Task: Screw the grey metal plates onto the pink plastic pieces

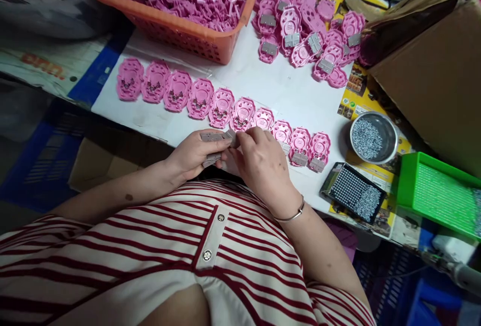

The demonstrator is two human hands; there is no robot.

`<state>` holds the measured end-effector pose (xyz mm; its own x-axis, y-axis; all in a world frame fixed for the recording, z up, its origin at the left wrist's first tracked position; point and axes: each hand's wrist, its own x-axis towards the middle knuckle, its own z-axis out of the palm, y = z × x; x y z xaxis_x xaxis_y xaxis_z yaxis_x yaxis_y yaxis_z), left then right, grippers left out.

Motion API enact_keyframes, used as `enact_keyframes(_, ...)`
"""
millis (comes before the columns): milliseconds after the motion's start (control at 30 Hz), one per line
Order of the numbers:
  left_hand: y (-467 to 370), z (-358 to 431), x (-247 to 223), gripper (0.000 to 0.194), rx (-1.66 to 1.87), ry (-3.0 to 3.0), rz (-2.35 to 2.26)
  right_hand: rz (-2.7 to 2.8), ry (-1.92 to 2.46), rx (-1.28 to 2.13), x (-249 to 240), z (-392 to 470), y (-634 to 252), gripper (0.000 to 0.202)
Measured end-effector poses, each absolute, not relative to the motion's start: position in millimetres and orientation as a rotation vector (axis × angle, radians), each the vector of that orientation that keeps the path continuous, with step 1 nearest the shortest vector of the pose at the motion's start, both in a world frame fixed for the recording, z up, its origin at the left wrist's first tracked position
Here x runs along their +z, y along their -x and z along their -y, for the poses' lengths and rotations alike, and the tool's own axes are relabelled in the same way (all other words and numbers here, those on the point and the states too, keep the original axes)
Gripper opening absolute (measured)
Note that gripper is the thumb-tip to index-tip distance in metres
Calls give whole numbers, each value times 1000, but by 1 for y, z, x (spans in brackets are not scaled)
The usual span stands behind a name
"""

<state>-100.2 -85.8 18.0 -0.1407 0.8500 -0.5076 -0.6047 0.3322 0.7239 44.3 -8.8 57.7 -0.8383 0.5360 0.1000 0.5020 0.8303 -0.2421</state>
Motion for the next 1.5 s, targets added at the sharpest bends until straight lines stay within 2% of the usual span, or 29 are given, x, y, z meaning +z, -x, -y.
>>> enact_keyframes(233, 108, 87, 20, 19, 1346, -161, -1164, 2976, 933, 237, 58, -22, -30, 27)
enact_keyframes(367, 114, 89, 20, 28, 1332, -156, -1122, 3047, 907, 219, 49, -40, -25, 27)
enact_keyframes(467, 117, 88, 19, 43, 1348, -161, -1080, 2910, 897, 314, 46, -40, -26, 36)
enact_keyframes(567, 117, 86, 17, 59, 1347, -138, -1033, 2719, 768, 509, 49, -29, -26, 34)
enact_keyframes(667, 115, 83, 15, 65, 1312, -138, -993, 2702, 591, 672, 52, -13, -20, 34)
enact_keyframes(867, 111, 84, 15, 58, 1313, -151, -1010, 2709, 617, 670, 44, 2, -14, 20)
enact_keyframes(1033, 114, 88, 18, 39, 1269, -255, -943, 2378, 861, 1177, 43, 1, -17, 8)
enact_keyframes(1133, 118, 92, 19, 40, 1198, -311, -895, 2204, 964, 1428, 44, 1, -18, 13)
enact_keyframes(1200, 120, 94, 19, 37, 1183, -318, -880, 2178, 996, 1386, 44, 1, -18, 18)
enact_keyframes(1333, 120, 92, 17, 20, 1348, -182, -953, 2270, 976, 1008, 43, 5, -20, 23)
enact_keyframes(1500, 116, 87, 15, 25, 1527, -92, -1036, 2549, 893, 686, 42, 14, -20, 34)
